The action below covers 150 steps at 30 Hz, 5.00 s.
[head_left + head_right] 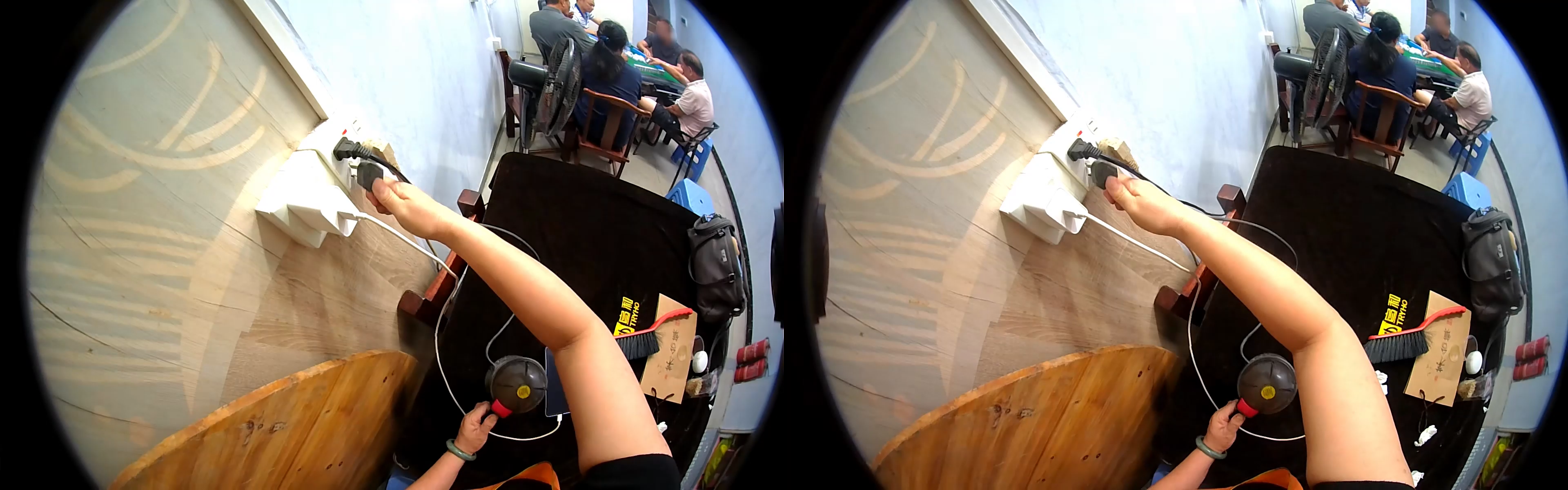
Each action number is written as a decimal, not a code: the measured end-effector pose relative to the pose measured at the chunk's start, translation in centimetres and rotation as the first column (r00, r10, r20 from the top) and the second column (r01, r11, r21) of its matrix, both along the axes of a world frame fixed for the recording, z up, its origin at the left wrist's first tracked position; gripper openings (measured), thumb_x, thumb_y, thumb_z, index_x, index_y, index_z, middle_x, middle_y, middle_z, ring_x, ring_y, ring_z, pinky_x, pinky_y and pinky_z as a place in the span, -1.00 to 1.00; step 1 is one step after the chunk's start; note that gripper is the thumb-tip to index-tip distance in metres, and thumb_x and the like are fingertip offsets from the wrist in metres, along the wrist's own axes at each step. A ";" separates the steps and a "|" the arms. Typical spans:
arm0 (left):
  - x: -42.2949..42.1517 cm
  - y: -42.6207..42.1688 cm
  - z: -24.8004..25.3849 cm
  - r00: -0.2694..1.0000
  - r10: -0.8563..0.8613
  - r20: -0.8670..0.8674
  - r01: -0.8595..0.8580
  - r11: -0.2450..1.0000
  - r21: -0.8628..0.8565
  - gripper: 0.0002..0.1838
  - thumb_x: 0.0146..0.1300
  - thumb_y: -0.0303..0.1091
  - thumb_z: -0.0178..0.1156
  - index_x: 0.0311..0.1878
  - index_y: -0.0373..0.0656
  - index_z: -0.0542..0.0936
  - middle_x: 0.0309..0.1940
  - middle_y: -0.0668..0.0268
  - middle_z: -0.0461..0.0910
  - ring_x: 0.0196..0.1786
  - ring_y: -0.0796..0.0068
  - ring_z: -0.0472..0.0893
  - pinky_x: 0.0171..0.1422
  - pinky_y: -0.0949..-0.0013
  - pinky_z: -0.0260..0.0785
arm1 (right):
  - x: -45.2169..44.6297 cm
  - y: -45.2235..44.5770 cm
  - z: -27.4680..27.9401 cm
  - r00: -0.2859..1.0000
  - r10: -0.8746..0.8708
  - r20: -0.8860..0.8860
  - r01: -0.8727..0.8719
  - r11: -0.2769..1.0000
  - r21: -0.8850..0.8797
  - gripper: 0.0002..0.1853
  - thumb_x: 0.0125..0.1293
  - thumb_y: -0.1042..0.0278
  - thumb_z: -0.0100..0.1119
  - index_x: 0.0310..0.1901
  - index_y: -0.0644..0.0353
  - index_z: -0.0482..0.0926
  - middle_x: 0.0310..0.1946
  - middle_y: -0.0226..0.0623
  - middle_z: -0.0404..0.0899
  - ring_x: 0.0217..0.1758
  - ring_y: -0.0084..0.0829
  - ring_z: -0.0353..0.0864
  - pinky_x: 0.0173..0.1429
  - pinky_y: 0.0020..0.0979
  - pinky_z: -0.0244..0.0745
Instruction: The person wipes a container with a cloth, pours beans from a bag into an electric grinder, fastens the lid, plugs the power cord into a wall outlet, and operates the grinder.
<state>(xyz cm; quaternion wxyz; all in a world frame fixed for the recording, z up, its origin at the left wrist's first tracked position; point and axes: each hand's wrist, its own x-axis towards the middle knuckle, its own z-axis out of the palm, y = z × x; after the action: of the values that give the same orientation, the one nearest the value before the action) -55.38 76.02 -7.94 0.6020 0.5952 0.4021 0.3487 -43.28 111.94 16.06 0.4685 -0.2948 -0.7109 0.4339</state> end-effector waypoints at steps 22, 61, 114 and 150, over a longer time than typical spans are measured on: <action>-0.3 5.5 12.5 0.919 0.389 0.070 -0.378 0.813 0.444 -0.88 0.20 -0.57 0.25 -0.21 -0.22 0.55 -0.22 0.20 0.56 -0.11 0.28 0.56 0.06 0.29 0.43 | 12.5 -16.5 -2.9 0.358 0.253 -0.899 -0.866 0.450 -0.219 -0.49 0.57 -0.17 -0.27 -0.54 -0.11 0.19 -0.66 -0.66 0.07 -0.59 -0.62 0.02 -0.48 -0.54 -0.04; 9.6 11.1 23.1 0.986 0.028 -0.167 0.093 0.733 0.674 -0.63 0.23 -0.57 0.18 0.13 -0.29 0.49 -0.12 0.11 0.59 -0.07 0.19 0.62 0.10 0.25 0.44 | 14.1 -28.5 -3.0 0.730 -0.592 0.342 0.458 0.794 0.399 -0.85 0.33 0.41 0.04 -0.33 0.30 0.49 -0.47 -0.01 0.56 -0.34 0.03 0.61 -0.23 -0.08 0.52; -1.4 12.8 8.0 0.910 0.415 -0.016 -0.384 0.855 0.350 -0.64 0.46 -0.51 0.09 0.29 -0.28 0.43 0.21 0.23 0.49 0.14 0.44 0.55 0.28 0.38 0.38 | 6.6 -12.4 0.0 0.782 -0.620 -0.054 0.619 0.765 0.181 -0.61 0.28 0.29 0.39 0.08 0.20 0.54 -0.27 -0.11 0.73 -0.34 -0.31 0.74 -0.26 -0.36 0.59; -3.0 7.7 -4.1 0.531 0.450 -0.718 0.165 0.776 0.609 -0.33 0.20 -0.21 0.30 0.38 -0.15 0.39 0.36 -0.04 0.33 0.46 -0.02 0.27 0.52 -0.06 0.11 | -3.4 -1.3 0.0 0.523 -0.762 -0.382 0.796 0.278 0.537 -0.60 0.10 0.38 0.51 -0.04 0.05 0.56 -0.36 -0.34 0.71 -0.46 -0.38 0.68 -0.42 -0.39 0.57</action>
<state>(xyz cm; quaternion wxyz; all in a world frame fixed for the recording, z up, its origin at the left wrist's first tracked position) -58.33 83.75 -12.00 0.0753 0.8093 0.5531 0.1830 -46.64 110.65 16.04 0.7070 -0.4067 -0.5651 -0.1243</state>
